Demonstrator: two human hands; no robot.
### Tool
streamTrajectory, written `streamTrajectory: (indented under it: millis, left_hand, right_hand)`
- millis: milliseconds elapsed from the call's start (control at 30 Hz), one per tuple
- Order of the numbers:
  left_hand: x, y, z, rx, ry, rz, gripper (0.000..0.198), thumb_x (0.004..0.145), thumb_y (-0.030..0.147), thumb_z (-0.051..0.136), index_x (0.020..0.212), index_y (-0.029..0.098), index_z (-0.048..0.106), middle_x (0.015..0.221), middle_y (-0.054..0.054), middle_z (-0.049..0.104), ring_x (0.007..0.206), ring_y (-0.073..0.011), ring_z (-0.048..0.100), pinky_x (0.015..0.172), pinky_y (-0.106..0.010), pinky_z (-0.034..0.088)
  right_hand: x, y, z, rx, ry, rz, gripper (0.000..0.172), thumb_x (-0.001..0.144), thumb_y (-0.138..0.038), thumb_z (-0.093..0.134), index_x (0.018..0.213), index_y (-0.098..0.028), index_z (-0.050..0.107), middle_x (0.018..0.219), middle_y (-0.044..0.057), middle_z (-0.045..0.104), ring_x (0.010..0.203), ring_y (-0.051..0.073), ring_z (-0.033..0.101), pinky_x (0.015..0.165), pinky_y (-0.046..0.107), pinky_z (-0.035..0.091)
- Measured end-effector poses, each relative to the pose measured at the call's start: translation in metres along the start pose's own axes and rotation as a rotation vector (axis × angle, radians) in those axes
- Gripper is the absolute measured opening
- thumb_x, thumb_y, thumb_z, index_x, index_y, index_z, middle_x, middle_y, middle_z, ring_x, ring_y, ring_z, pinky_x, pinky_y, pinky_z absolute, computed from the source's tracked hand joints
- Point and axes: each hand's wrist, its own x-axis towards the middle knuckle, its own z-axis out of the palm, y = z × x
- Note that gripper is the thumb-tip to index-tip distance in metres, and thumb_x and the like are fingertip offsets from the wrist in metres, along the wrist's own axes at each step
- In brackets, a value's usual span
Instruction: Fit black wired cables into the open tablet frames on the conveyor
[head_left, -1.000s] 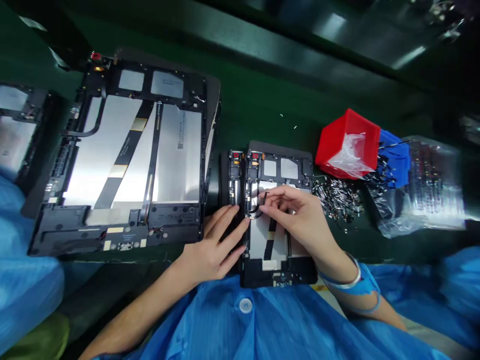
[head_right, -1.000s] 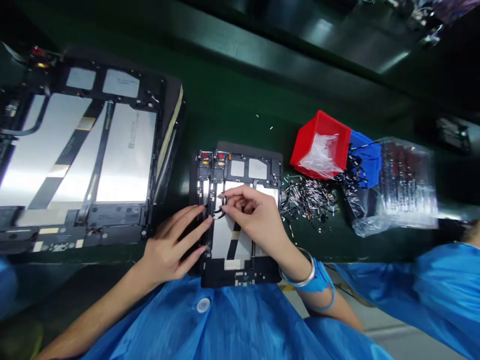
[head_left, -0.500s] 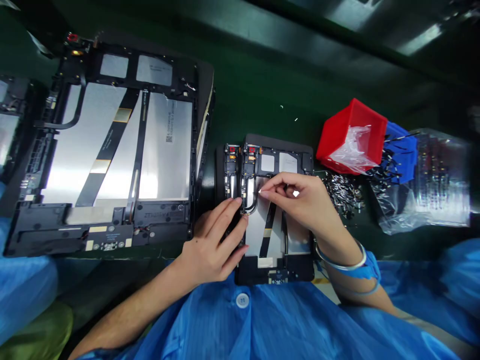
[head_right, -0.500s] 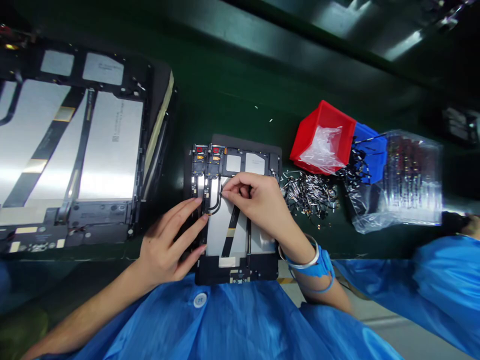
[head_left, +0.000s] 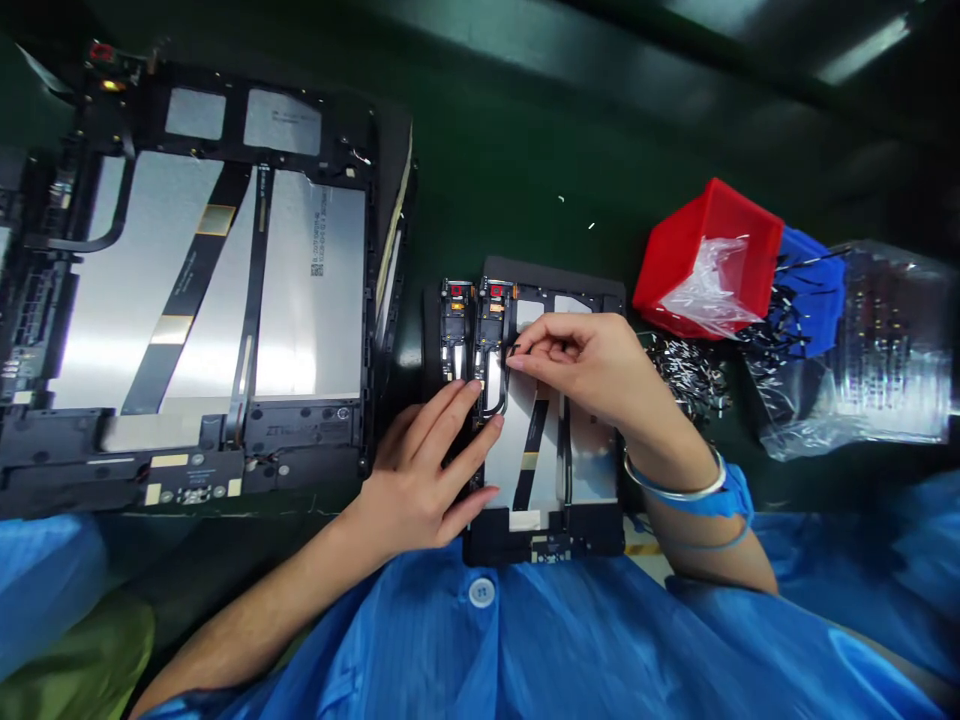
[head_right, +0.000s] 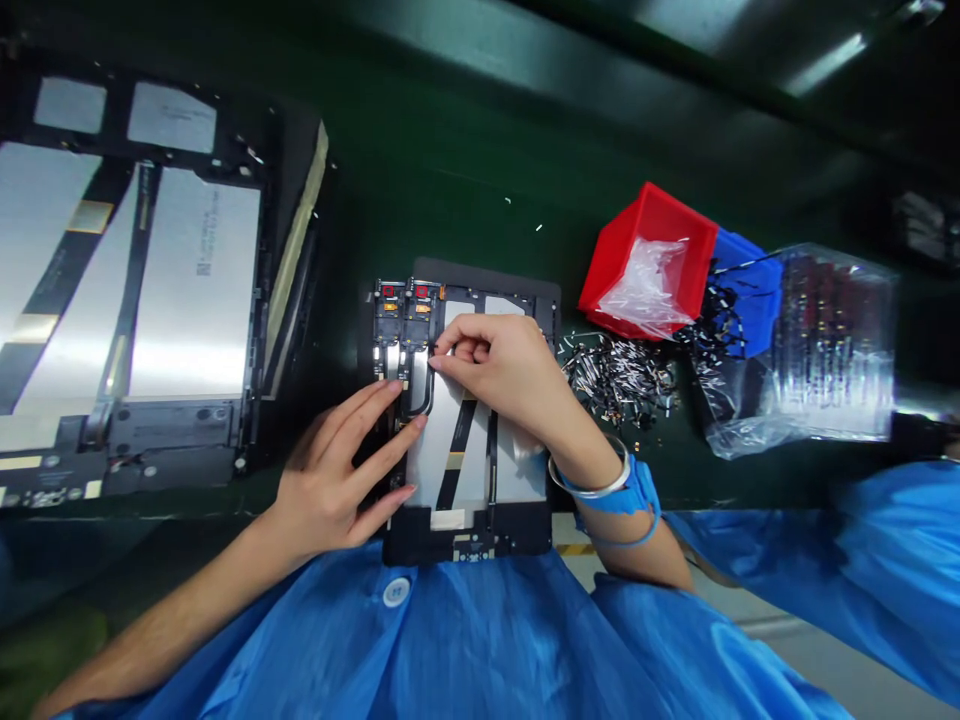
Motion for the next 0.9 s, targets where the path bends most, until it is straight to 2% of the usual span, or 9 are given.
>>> streamTrajectory:
  millis: [167,333,467,600,733,800,900]
  left_hand:
    - [0.002,-0.001,-0.003,0.075,-0.017,0.023,0.043,0.094,0.037,0.049,0.125,0.008,0.059,0.135,-0.024,0.056,0.128,-0.0362,0.05,0.094,-0.045,0.046]
    - [0.01,-0.009,-0.011,0.035,-0.124,0.171,0.041,0.096,0.032,0.047,0.122,0.004,0.06,0.137,-0.018,0.057,0.136,-0.0286,0.044,0.106,-0.042,0.037]
    - [0.018,-0.016,-0.015,-0.017,-0.187,0.219,0.04,0.096,0.03,0.045,0.121,0.002,0.061,0.136,-0.021,0.056,0.134,-0.0313,0.047,0.106,-0.045,0.037]
    - [0.021,-0.018,-0.014,0.016,-0.183,0.274,0.042,0.096,0.031,0.046,0.12,0.0,0.061,0.134,-0.023,0.058,0.129,-0.034,0.051,0.102,-0.047,0.041]
    - [0.022,-0.017,-0.014,0.023,-0.174,0.271,0.041,0.096,0.031,0.046,0.12,0.002,0.061,0.132,-0.022,0.06,0.128,-0.0329,0.052,0.103,-0.048,0.041]
    - [0.021,-0.017,-0.014,0.024,-0.167,0.259,0.04,0.096,0.031,0.045,0.119,0.003,0.062,0.132,-0.02,0.06,0.128,-0.032,0.053,0.102,-0.048,0.042]
    - [0.019,-0.017,-0.013,0.029,-0.16,0.259,0.04,0.097,0.032,0.044,0.119,0.004,0.062,0.133,-0.019,0.06,0.128,-0.0313,0.052,0.102,-0.048,0.042]
  right_hand:
    - [-0.001,0.001,0.002,-0.009,0.016,-0.023,0.016,0.077,-0.029,0.071,0.069,-0.015,0.067,0.05,-0.007,0.044,0.05,0.006,0.034,0.053,0.026,0.029]
    - [-0.001,0.002,0.003,-0.039,0.043,-0.05,0.01,0.076,-0.022,0.07,0.069,-0.015,0.066,0.051,-0.007,0.045,0.051,0.006,0.035,0.055,0.025,0.03]
    - [-0.002,0.002,0.005,-0.083,0.058,-0.069,0.007,0.076,-0.019,0.069,0.07,-0.016,0.067,0.051,-0.007,0.046,0.051,0.006,0.036,0.054,0.025,0.03]
    - [-0.002,0.005,0.008,-0.132,0.099,-0.118,0.006,0.076,-0.017,0.069,0.071,-0.016,0.067,0.051,-0.008,0.046,0.05,0.006,0.037,0.054,0.024,0.031]
    - [-0.003,0.006,0.01,-0.199,0.116,-0.169,0.007,0.077,-0.016,0.069,0.071,-0.017,0.066,0.052,-0.008,0.047,0.049,0.006,0.039,0.054,0.023,0.033]
    - [-0.007,0.005,0.01,-0.288,0.165,-0.201,0.001,0.079,-0.017,0.067,0.079,-0.018,0.067,0.055,-0.007,0.051,0.05,0.007,0.042,0.054,0.023,0.035]
    - [-0.021,0.004,0.008,-0.537,0.348,-0.318,0.016,0.086,-0.019,0.062,0.101,-0.018,0.068,0.063,-0.003,0.057,0.058,0.011,0.049,0.058,0.025,0.038]
